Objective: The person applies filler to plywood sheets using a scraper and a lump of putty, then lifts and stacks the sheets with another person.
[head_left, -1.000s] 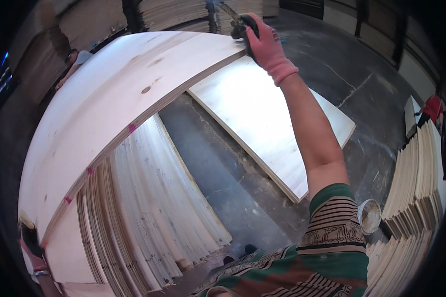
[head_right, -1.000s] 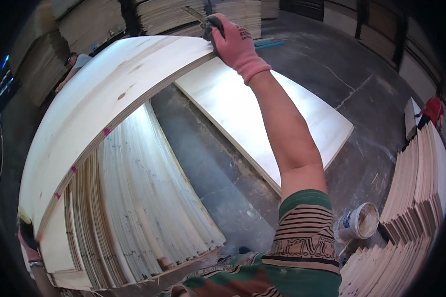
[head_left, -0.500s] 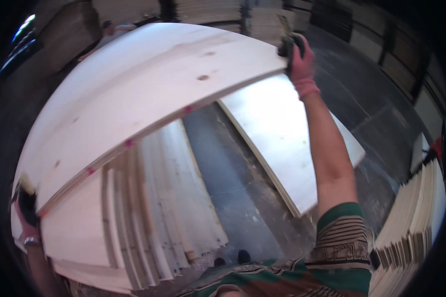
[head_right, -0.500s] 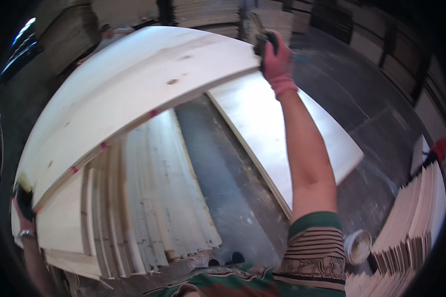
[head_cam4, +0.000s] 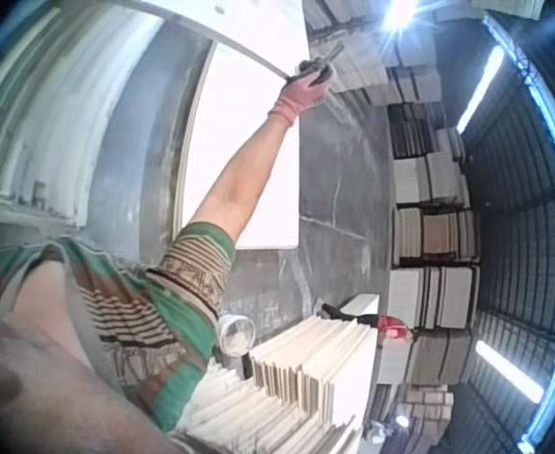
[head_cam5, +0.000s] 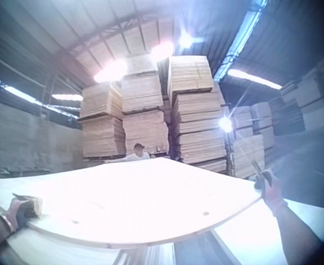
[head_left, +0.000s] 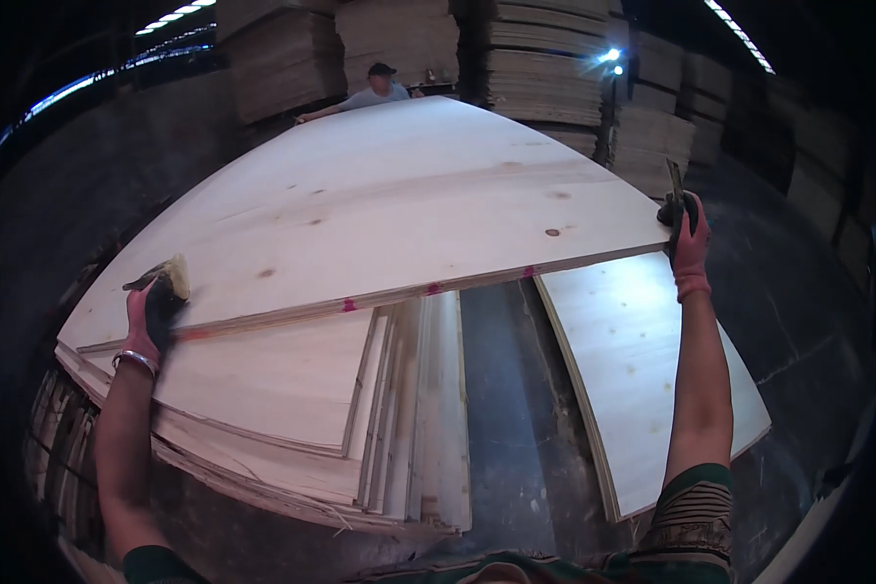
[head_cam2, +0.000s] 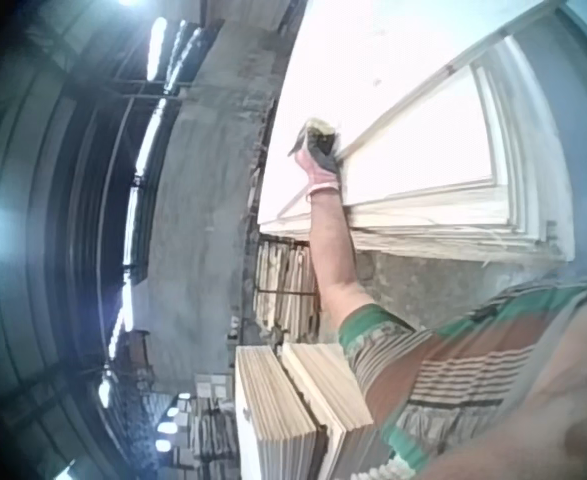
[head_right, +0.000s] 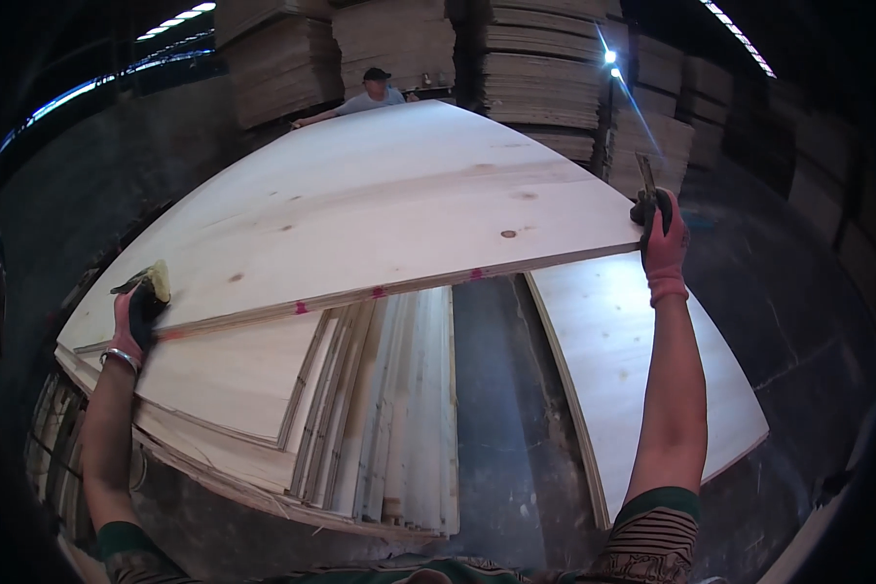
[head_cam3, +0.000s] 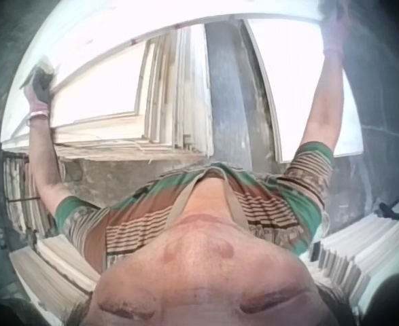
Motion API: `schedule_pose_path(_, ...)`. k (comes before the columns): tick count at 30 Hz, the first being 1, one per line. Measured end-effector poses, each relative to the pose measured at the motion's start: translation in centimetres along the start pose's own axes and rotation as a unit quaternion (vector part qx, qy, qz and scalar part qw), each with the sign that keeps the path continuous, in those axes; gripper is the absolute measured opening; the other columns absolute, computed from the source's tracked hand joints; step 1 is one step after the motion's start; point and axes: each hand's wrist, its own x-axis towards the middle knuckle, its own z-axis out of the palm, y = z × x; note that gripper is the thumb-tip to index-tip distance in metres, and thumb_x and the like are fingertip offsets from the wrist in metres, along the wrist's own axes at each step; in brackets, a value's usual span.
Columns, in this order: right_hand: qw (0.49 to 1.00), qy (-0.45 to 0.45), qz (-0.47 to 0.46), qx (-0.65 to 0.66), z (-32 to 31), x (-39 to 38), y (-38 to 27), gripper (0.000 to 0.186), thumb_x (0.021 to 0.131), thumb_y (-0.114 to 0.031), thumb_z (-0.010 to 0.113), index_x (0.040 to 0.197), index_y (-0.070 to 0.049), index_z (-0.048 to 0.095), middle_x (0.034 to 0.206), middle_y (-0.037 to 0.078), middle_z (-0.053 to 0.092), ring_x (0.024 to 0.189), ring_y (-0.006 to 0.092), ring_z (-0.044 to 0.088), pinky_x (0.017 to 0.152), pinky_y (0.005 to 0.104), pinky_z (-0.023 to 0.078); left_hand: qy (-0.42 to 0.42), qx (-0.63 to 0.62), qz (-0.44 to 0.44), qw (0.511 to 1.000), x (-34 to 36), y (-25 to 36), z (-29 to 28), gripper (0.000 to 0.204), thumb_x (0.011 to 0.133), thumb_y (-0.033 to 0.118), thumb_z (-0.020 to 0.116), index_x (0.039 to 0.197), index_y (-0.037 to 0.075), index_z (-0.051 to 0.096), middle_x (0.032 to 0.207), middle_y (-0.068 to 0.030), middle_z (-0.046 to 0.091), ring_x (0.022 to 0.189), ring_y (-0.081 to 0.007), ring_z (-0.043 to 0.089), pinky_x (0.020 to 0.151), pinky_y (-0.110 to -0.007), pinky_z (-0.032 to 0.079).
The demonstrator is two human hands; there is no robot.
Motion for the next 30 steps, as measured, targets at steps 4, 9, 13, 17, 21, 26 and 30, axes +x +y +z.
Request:
schedule_pose_path(4, 0.997, 0.001, -0.042, -0.061, -0.7, -0.6, -1.3, 0.020, 0.089, -0.005, 0.046, 0.106, -0.003, 0.057, 0.085, 0.010, 0.067, 0.074, 0.0199, 0.065, 0.070, 0.0292, 0.048, 0.013, 0.000, -0.013, 1.000, 0.1, 0.1, 0.8, 0.027, 0.085, 0.015, 0.058, 0.107, -0.001, 0.061, 0.093, -0.0066, 0.064, 0.079, -0.0172, 0.063, 0.070, -0.028, 0.053)
schedule_pose_path(9, 0.996, 0.014, -0.051, -0.068, -0.9, -1.2, -2.8, 0.022, 0.088, -0.003, 0.046, 0.107, -0.003, 0.057, 0.083, 0.010, 0.066, 0.074, 0.0188, 0.065, 0.069, 0.0298, 0.048, 0.021, 0.021, -0.026, 0.999, 0.0, 0.7, 1.4, 0.026, 0.085, 0.015, 0.058, 0.106, 0.000, 0.061, 0.093, -0.0061, 0.064, 0.081, -0.0162, 0.063, 0.071, -0.027, 0.052)
schedule_pose_path(13, 0.993, 0.048, -0.096, -0.052, -1.9, -1.6, -2.5, 0.023, 0.088, -0.005, 0.044, 0.107, -0.001, 0.057, 0.081, 0.010, 0.066, 0.070, 0.0192, 0.065, 0.067, 0.0285, 0.050, -0.014, 0.025, -0.030, 0.999, 1.8, -0.5, -0.6, 0.028, 0.086, 0.017, 0.057, 0.107, -0.001, 0.061, 0.095, -0.0055, 0.064, 0.081, -0.0158, 0.063, 0.072, -0.027, 0.052)
schedule_pose_path(17, 0.989, 0.056, -0.138, -0.023, -2.9, -2.9, -4.7, 0.026, 0.092, -0.015, 0.043, 0.109, 0.000, 0.055, 0.078, 0.010, 0.066, 0.069, 0.0175, 0.064, 0.067, 0.0275, 0.050, -0.045, 0.038, -0.009, 0.998, 0.9, 0.8, -0.6, 0.030, 0.088, 0.020, 0.054, 0.110, 0.000, 0.060, 0.095, -0.0043, 0.064, 0.081, -0.0140, 0.062, 0.072, -0.026, 0.051)
schedule_pose_path(21, 0.985, 0.108, -0.132, 0.024, -4.9, -4.2, -4.4, 0.030, 0.094, -0.019, 0.042, 0.111, 0.004, 0.051, 0.096, 0.013, 0.062, 0.081, 0.0158, 0.061, 0.072, 0.0273, 0.049, -0.068, 0.047, -0.044, 0.996, 1.8, -0.9, -0.2, 0.031, 0.090, 0.020, 0.053, 0.112, 0.000, 0.059, 0.098, -0.0042, 0.063, 0.083, -0.0121, 0.061, 0.074, -0.024, 0.051)
schedule_pose_path(26, 0.988, 0.091, -0.076, 0.100, -8.2, -1.0, -1.1, 0.026, 0.095, -0.015, 0.042, 0.112, 0.003, 0.050, 0.096, 0.010, 0.059, 0.076, 0.0146, 0.056, 0.071, 0.0297, 0.049, -0.138, 0.056, -0.037, 0.988, -1.5, 2.8, 6.9, 0.032, 0.090, 0.021, 0.053, 0.114, 0.000, 0.058, 0.096, -0.0027, 0.062, 0.083, -0.0108, 0.061, 0.075, -0.024, 0.050)
schedule_pose_path(30, 0.995, 0.065, -0.034, 0.068, -10.3, 1.6, 1.6, 0.025, 0.095, -0.016, 0.042, 0.111, 0.000, 0.053, 0.087, 0.006, 0.059, 0.074, 0.0127, 0.056, 0.069, 0.0286, 0.049, -0.192, 0.045, -0.021, 0.980, -3.3, 3.6, 9.7, 0.031, 0.093, 0.020, 0.050, 0.116, 0.001, 0.055, 0.100, -0.0033, 0.062, 0.085, -0.0110, 0.060, 0.077, -0.025, 0.051)
